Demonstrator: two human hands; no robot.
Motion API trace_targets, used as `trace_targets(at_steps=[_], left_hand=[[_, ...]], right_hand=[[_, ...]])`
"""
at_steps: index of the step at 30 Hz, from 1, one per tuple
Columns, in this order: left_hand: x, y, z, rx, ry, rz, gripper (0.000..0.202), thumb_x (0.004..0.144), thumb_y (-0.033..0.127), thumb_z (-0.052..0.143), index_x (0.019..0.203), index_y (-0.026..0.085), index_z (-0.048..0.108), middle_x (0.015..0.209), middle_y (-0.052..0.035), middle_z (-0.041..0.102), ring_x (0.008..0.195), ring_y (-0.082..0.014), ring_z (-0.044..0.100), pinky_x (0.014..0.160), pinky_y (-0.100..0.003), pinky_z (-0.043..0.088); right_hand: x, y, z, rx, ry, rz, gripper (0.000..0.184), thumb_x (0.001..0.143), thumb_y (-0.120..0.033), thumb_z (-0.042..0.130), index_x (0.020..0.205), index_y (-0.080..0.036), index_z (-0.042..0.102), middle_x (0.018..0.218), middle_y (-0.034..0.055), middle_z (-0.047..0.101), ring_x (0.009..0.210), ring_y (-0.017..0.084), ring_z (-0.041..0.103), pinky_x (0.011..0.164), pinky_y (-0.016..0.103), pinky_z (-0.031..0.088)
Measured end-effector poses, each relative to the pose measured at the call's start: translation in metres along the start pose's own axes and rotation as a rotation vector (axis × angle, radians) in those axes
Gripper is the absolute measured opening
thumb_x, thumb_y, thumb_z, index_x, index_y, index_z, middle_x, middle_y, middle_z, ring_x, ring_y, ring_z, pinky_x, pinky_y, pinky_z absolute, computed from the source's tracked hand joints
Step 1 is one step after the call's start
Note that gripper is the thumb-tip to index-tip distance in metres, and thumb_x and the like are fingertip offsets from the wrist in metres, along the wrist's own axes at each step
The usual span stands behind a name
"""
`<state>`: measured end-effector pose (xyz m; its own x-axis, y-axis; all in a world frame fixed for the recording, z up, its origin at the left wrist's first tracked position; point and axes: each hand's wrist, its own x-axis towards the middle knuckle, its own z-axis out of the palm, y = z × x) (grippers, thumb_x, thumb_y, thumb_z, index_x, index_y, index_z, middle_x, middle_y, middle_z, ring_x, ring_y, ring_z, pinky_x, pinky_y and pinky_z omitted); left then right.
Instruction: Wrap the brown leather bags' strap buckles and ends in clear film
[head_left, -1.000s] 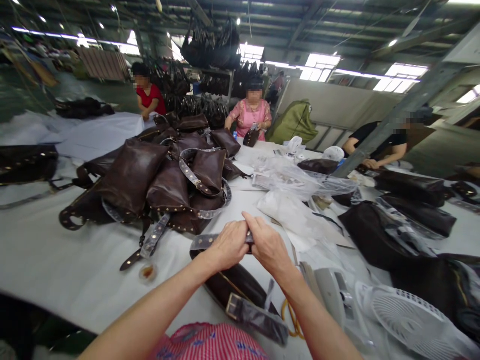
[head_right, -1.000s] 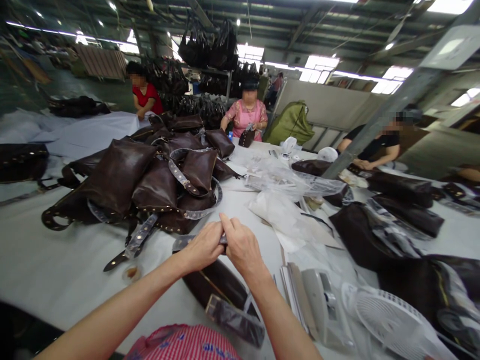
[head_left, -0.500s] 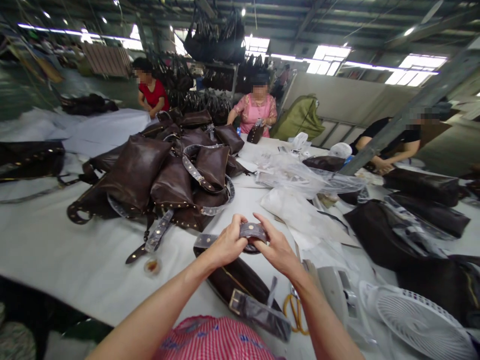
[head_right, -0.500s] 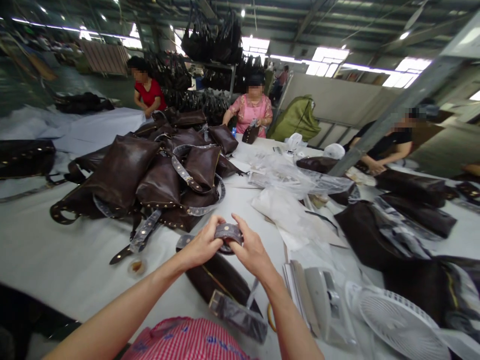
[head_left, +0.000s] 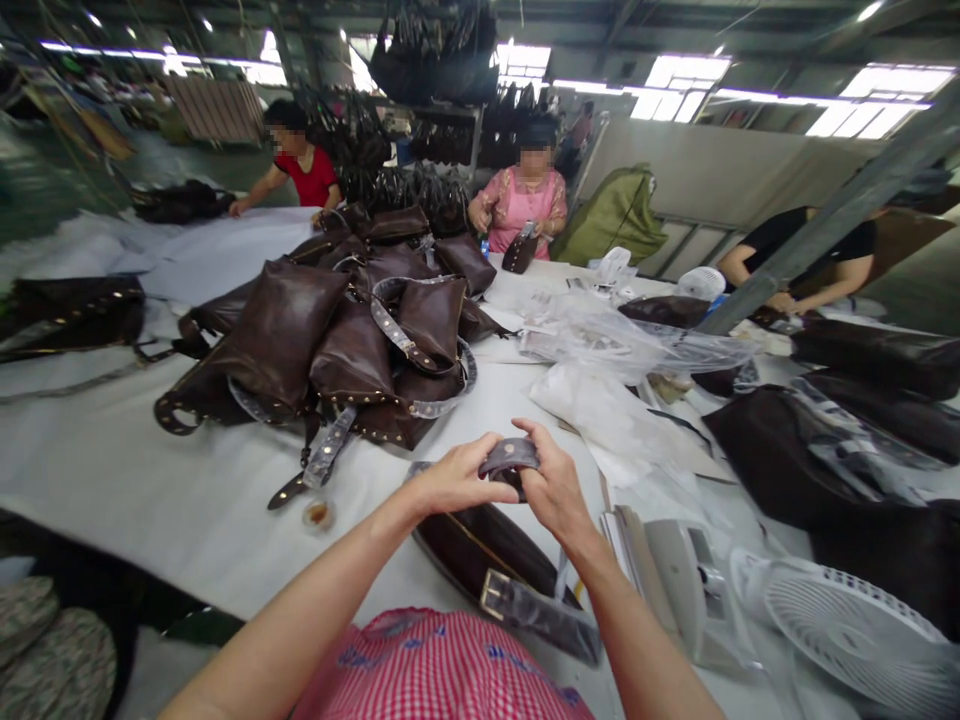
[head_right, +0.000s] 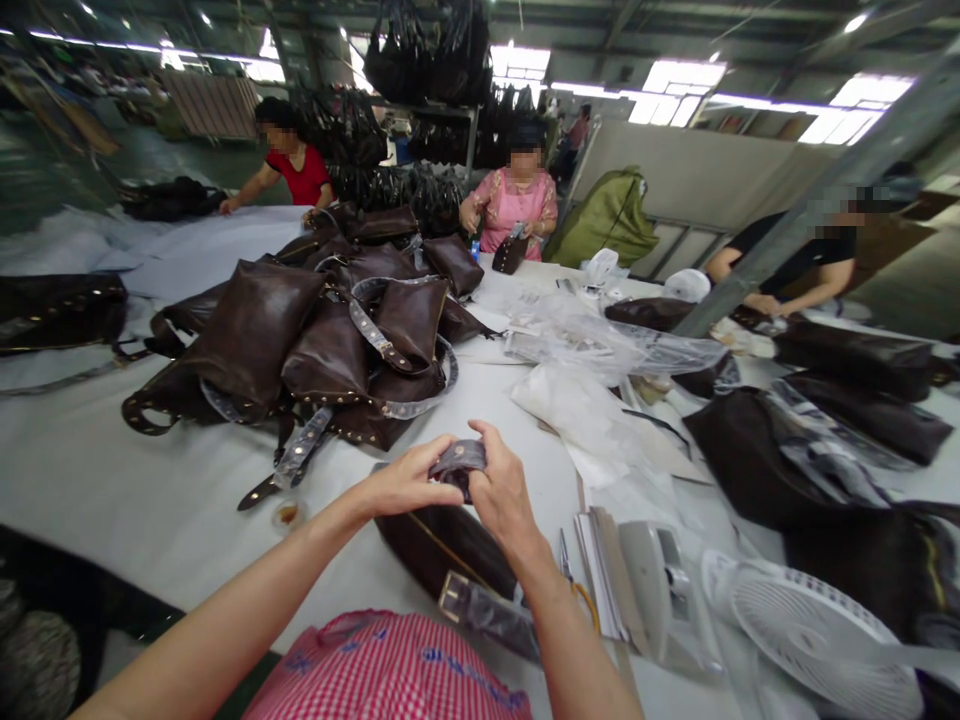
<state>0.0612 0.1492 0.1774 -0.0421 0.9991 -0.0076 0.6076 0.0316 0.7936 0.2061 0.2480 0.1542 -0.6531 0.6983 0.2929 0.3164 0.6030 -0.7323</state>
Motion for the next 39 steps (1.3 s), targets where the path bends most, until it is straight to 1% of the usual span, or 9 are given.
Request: trace_targets(at_steps=[4,6,10,19,22,26,30,33,39], left_hand=[[-0.004,-0.008,0.002,0.029,0.052,0.119,0.041,0.089,0.029,0.046,0.129,0.02,0.043,0.121,-0.0086,0.056,0.109,-0.0224,0.054,0.096,-0.037,0.042],[-0.005,-0.012,0.003,0.123,0.047,0.138,0.046,0.091,0.03,0.043,0.136,0.02,0.038,0.126,-0.0109,0.052,0.113,-0.024,0.053,0.099,-0.039,0.041],[-0.008,-0.018,-0.001,0.321,0.015,0.137,0.05,0.094,0.034,0.039,0.142,0.022,0.032,0.118,-0.0097,0.054,0.104,-0.0236,0.057,0.092,-0.037,0.046],[-0.02,-0.017,-0.015,0.476,-0.013,0.113,0.039,0.095,0.039,0.04,0.129,0.024,0.05,0.096,-0.0051,0.057,0.082,-0.0194,0.058,0.075,-0.027,0.047],[-0.02,-0.018,-0.004,0.411,0.019,0.119,0.04,0.096,0.038,0.035,0.13,0.021,0.049,0.099,-0.007,0.058,0.086,-0.021,0.059,0.078,-0.03,0.047],[-0.015,-0.015,0.017,0.156,0.148,0.143,0.04,0.097,0.036,0.028,0.129,0.019,0.045,0.108,-0.0093,0.058,0.098,-0.0219,0.057,0.087,-0.034,0.046],[-0.011,-0.008,0.023,-0.017,0.22,0.121,0.043,0.09,0.038,0.045,0.128,0.018,0.04,0.12,-0.011,0.056,0.105,-0.024,0.055,0.093,-0.038,0.043],[-0.011,-0.007,0.022,-0.024,0.22,0.061,0.044,0.085,0.033,0.052,0.124,0.016,0.041,0.118,-0.0121,0.056,0.105,-0.0248,0.054,0.094,-0.04,0.043],[-0.013,-0.013,0.022,-0.07,0.226,0.063,0.037,0.081,0.017,0.042,0.118,0.017,0.041,0.11,-0.0094,0.055,0.102,-0.0217,0.053,0.094,-0.037,0.043]], right_hand=[[-0.007,0.003,0.004,0.184,0.058,0.126,0.049,0.064,-0.014,0.042,0.111,-0.016,0.056,0.088,0.0036,0.065,0.076,0.018,0.061,0.074,0.032,0.049],[-0.01,0.005,0.007,0.245,0.088,0.161,0.047,0.064,-0.014,0.043,0.109,-0.016,0.055,0.086,0.0032,0.065,0.076,0.018,0.061,0.073,0.032,0.048],[-0.018,0.008,0.011,0.276,0.063,0.196,0.041,0.067,-0.016,0.044,0.106,-0.017,0.055,0.085,0.0026,0.065,0.076,0.018,0.06,0.073,0.031,0.047],[-0.037,0.013,0.013,0.321,0.014,0.242,0.039,0.066,-0.016,0.045,0.103,-0.018,0.055,0.086,0.0022,0.064,0.077,0.019,0.058,0.075,0.032,0.045],[-0.036,0.01,0.017,0.41,0.087,0.273,0.036,0.068,-0.018,0.046,0.103,-0.017,0.054,0.086,0.0025,0.063,0.078,0.018,0.058,0.074,0.031,0.045],[-0.026,-0.001,0.028,0.529,0.287,0.283,0.029,0.071,-0.022,0.048,0.099,-0.017,0.053,0.081,0.0014,0.059,0.072,0.016,0.055,0.067,0.029,0.045],[-0.019,-0.012,0.041,0.547,0.433,0.273,0.027,0.071,-0.024,0.048,0.096,-0.017,0.051,0.083,0.0011,0.055,0.073,0.015,0.053,0.068,0.028,0.044],[-0.019,-0.015,0.05,0.548,0.466,0.28,0.024,0.072,-0.023,0.047,0.095,-0.018,0.05,0.082,0.0002,0.051,0.074,0.015,0.051,0.07,0.028,0.044],[-0.023,-0.014,0.055,0.534,0.394,0.273,0.022,0.075,-0.025,0.046,0.096,-0.019,0.046,0.084,-0.0009,0.05,0.078,0.015,0.05,0.074,0.028,0.044]])
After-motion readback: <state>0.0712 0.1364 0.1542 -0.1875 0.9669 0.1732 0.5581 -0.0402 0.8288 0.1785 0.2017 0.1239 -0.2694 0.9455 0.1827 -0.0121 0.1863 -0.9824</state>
